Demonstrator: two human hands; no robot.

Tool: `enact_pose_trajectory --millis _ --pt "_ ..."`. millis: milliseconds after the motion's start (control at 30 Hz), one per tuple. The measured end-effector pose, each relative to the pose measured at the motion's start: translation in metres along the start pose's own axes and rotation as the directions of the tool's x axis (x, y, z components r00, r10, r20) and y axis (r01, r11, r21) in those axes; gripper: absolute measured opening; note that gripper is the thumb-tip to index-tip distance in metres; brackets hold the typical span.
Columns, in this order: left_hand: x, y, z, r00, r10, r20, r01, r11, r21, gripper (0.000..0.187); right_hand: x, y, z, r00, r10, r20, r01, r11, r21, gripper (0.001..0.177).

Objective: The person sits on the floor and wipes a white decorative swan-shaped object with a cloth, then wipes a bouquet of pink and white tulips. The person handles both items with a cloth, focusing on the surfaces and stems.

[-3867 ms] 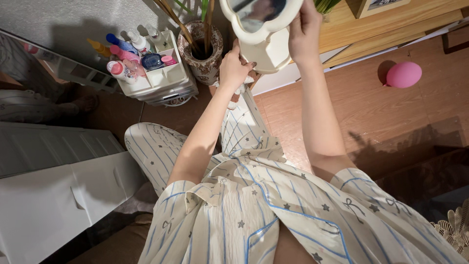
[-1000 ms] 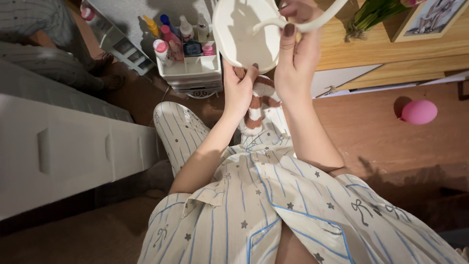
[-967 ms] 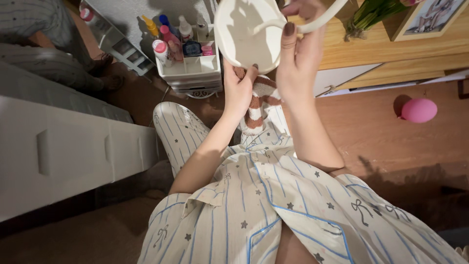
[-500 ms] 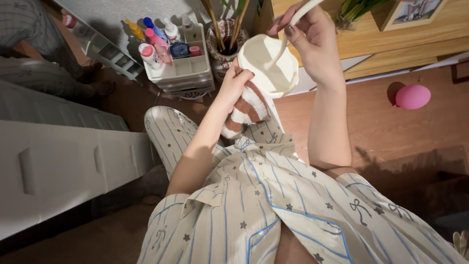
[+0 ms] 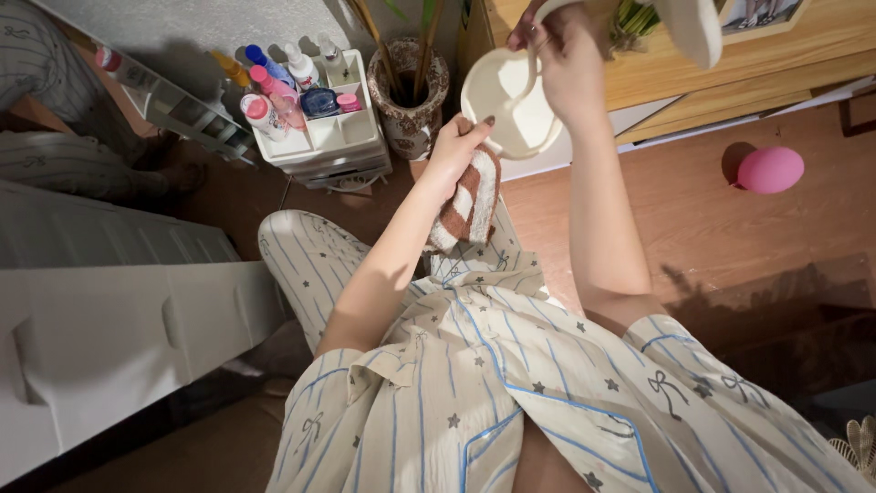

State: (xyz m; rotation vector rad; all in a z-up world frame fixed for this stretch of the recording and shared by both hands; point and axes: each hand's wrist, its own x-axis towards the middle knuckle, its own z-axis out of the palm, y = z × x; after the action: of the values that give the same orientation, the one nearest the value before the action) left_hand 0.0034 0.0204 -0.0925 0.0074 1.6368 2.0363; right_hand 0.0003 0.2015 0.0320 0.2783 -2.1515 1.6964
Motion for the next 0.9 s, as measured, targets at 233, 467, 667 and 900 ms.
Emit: enact_pose_trajectory --millis 233,467,667,900 --pt "0.006 -0.013 0.003 0.976 0.183 -0.117 -0.19 0.981 -0.043 0.02 -0.007 -0.021 0.007 0.996 -0.093 0.01 0.093 0.958 -0.27 0.012" --pt "-0.02 0.013 -0.006 0.932 0.193 -0.307 -0.209 0.978 -0.022 0.035 -0.058 -0.029 0.038 0.927 -0.342 -0.155 0.191 0.784 -0.59 0.038" --pt "-0.027 0.022 -0.03 0.854 0.247 -0.459 -0.355 0.92 -0.165 0.031 -0.113 -0.017 0.078 0.969 0.124 -0.211 -0.173 0.957 -0.232 0.048" --pt "-0.039 0.021 -0.046 0.823 0.233 -0.518 -0.419 0.865 -0.276 0.03 -0.125 -0.001 0.103 0.769 0.591 0.243 -0.639 0.722 0.266 0.061"
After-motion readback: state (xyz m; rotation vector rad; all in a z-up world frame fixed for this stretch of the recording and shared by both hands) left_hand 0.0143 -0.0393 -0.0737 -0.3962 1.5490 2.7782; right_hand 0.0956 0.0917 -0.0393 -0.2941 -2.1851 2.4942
